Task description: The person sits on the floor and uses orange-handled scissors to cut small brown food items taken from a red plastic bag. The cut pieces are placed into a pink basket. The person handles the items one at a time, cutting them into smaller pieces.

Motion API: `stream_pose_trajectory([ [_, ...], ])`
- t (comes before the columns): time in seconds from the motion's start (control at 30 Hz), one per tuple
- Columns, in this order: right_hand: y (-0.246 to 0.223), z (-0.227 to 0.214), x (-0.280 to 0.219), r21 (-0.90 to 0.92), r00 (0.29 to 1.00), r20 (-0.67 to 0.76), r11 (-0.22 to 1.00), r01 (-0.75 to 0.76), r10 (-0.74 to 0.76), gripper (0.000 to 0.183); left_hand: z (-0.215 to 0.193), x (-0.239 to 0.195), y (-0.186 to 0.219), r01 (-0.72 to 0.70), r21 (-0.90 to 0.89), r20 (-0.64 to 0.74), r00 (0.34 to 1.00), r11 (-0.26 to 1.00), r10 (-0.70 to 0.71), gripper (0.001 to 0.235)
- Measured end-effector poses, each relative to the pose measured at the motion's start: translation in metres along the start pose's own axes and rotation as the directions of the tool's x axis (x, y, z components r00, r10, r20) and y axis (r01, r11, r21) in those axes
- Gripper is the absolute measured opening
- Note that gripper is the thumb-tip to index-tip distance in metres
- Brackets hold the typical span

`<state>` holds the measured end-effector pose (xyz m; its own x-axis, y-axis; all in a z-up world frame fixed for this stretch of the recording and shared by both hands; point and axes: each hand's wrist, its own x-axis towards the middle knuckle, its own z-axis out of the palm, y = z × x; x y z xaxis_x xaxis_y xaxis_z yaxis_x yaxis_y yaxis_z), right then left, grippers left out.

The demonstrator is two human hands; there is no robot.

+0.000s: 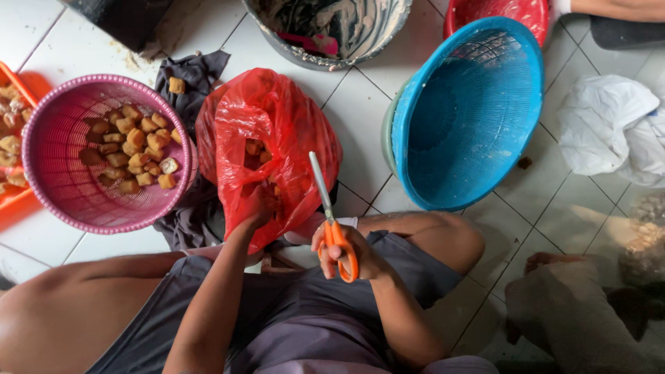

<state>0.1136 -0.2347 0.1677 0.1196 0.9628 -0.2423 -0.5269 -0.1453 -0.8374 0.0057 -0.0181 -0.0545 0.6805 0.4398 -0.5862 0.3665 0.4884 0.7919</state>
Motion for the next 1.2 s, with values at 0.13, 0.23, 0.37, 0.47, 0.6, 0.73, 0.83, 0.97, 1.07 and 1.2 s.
stream_pose_trajectory([
  [0.13,-0.014,0.011,0.001,0.072,0.994,0.082,0.995,-0.072,0.066,0.067,-0.008,-0.025,0.063,0.072,0.127,0.212,0.972,0.989,-0.098,0.038],
  [0.23,-0.021,0.016,0.002,0.088,0.987,0.153,0.994,-0.063,0.049,0.081,0.009,-0.053,0.116,0.004,-0.367,0.227,0.97,0.93,0.085,0.045],
  [0.37,-0.028,0.02,0.0,0.05,0.971,0.235,0.997,-0.053,0.04,0.093,0.031,-0.091,0.18,-0.031,-0.61,0.184,0.966,0.792,0.179,0.042],
  [0.47,-0.032,0.022,-0.004,0.048,0.969,0.243,0.997,-0.063,0.05,0.094,0.042,-0.115,0.209,-0.124,-0.608,0.151,0.952,0.784,0.267,0.04],
  [0.6,-0.034,0.021,-0.005,0.066,0.96,0.276,0.995,-0.069,0.049,0.095,0.05,-0.133,0.225,-0.125,-0.626,0.16,0.945,0.769,0.284,0.046],
  [0.73,-0.029,0.015,-0.006,0.088,0.942,0.335,0.996,-0.016,-0.015,0.094,0.056,-0.143,0.224,-0.188,-0.488,0.297,0.882,0.852,0.365,0.055],
  [0.83,-0.02,0.01,-0.012,0.079,0.958,0.287,0.997,0.008,-0.031,0.082,0.06,-0.151,0.21,-0.202,-0.331,0.393,0.859,0.922,0.329,0.054],
  [0.97,-0.001,0.006,-0.01,0.142,0.991,0.129,0.989,-0.045,0.026,0.058,0.053,-0.15,0.192,-0.152,-0.431,0.312,0.9,0.89,0.305,0.053],
  [1.07,0.008,0.003,-0.011,0.238,0.996,0.082,0.969,-0.061,0.043,0.047,0.026,-0.143,0.191,-0.127,-0.525,0.188,0.947,0.842,0.26,0.052],
  [1.2,0.007,0.001,-0.011,0.133,0.975,0.104,0.974,0.182,-0.197,0.05,-0.041,-0.135,0.201,-0.443,-0.471,-0.415,0.874,0.763,0.252,0.053],
])
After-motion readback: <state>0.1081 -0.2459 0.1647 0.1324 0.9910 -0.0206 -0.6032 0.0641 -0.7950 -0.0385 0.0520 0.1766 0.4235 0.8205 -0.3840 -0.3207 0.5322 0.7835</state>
